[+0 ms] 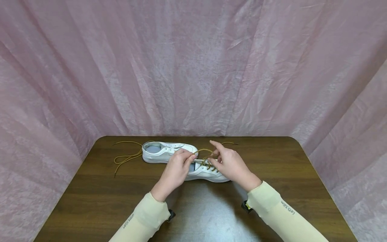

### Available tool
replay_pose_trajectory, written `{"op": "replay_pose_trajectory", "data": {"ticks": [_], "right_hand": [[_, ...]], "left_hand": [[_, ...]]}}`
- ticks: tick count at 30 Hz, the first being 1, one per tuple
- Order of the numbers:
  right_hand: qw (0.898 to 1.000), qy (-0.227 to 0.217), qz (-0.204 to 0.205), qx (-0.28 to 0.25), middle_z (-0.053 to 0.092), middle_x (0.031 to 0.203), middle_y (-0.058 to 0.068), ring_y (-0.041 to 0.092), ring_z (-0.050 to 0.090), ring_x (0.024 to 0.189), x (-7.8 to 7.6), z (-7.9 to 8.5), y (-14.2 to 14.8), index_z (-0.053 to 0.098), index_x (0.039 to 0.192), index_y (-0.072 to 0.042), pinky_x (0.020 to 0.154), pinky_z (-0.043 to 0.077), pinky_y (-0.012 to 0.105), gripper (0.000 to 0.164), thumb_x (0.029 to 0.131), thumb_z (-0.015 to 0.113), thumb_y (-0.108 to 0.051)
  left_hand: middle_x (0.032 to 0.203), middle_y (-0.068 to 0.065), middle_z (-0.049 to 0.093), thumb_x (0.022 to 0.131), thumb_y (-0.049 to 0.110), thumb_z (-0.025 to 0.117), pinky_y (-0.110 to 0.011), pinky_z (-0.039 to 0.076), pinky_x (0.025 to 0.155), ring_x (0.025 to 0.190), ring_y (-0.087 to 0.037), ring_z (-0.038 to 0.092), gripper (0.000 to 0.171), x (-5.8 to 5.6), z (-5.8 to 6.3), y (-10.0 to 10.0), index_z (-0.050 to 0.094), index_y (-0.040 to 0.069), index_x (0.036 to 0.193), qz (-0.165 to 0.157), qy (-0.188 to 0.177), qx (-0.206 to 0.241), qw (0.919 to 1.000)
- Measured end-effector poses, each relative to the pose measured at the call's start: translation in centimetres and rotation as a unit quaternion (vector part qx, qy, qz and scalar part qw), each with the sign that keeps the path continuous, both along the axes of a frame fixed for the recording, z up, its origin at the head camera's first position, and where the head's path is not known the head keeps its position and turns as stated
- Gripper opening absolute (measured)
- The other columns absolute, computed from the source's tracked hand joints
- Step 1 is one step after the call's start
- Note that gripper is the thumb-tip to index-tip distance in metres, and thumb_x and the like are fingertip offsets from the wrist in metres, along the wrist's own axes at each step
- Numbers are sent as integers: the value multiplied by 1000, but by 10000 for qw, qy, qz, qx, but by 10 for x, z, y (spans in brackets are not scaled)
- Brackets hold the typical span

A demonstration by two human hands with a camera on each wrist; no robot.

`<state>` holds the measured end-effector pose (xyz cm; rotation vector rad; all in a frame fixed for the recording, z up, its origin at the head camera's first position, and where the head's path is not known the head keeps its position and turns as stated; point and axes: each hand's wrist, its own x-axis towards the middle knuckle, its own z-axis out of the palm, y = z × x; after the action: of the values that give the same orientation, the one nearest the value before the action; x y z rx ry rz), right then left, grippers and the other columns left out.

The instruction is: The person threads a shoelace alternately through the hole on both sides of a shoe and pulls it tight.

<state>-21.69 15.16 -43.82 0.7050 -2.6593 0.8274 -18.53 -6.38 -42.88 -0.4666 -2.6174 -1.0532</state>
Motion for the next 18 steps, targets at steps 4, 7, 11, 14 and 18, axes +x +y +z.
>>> {"op": "replay_pose_trajectory", "data": {"ticks": [4, 7, 11, 14, 18], "right_hand": [[9997, 117, -203, 60, 58, 69, -16, -1, 48, 55, 3, -6, -2, 58, 91, -23, 52, 39, 20, 21, 79, 73, -32], [9996, 143, -114, 233, 54, 66, -17, 1, 48, 56, 5, -9, -5, 60, 73, -28, 54, 39, 21, 16, 78, 73, -37], [9979, -125, 363, 523, 61, 81, -12, 7, 58, 71, 6, -12, -7, 69, 84, -24, 65, 46, 26, 15, 80, 71, -38], [9957, -333, 504, 700, 62, 89, -8, 10, 59, 78, 7, -14, -8, 70, 94, -20, 69, 47, 28, 23, 81, 71, -38], [9953, -392, 423, 774, 59, 82, -8, 7, 52, 70, 7, -15, -9, 66, 87, -21, 63, 42, 26, 19, 81, 71, -38]], "left_hand": [[84, 4, 61, 90, 23, 62, -23, 43, 61, 70, -6, 52, 16, -4, 1, 0, 74, 15, 97, 382, -13, 576, 9976], [80, 3, 69, 84, 20, 69, -21, 45, 58, 67, -7, 57, 11, -7, 0, 1, 75, 14, 92, 577, -156, 1136, 9917], [72, -5, 71, 79, 15, 75, -22, 49, 53, 61, -21, 66, 6, -11, -3, 2, 72, 11, 81, 606, -616, 2020, 9756], [70, -10, 70, 76, 11, 76, -23, 51, 52, 60, -25, 66, 7, -13, -6, 2, 70, 9, 78, 498, -809, 2406, 9660], [69, -5, 69, 74, 11, 78, -21, 48, 53, 59, -14, 60, 7, -17, -11, 3, 72, 12, 75, 455, -717, 2324, 9689]]}}
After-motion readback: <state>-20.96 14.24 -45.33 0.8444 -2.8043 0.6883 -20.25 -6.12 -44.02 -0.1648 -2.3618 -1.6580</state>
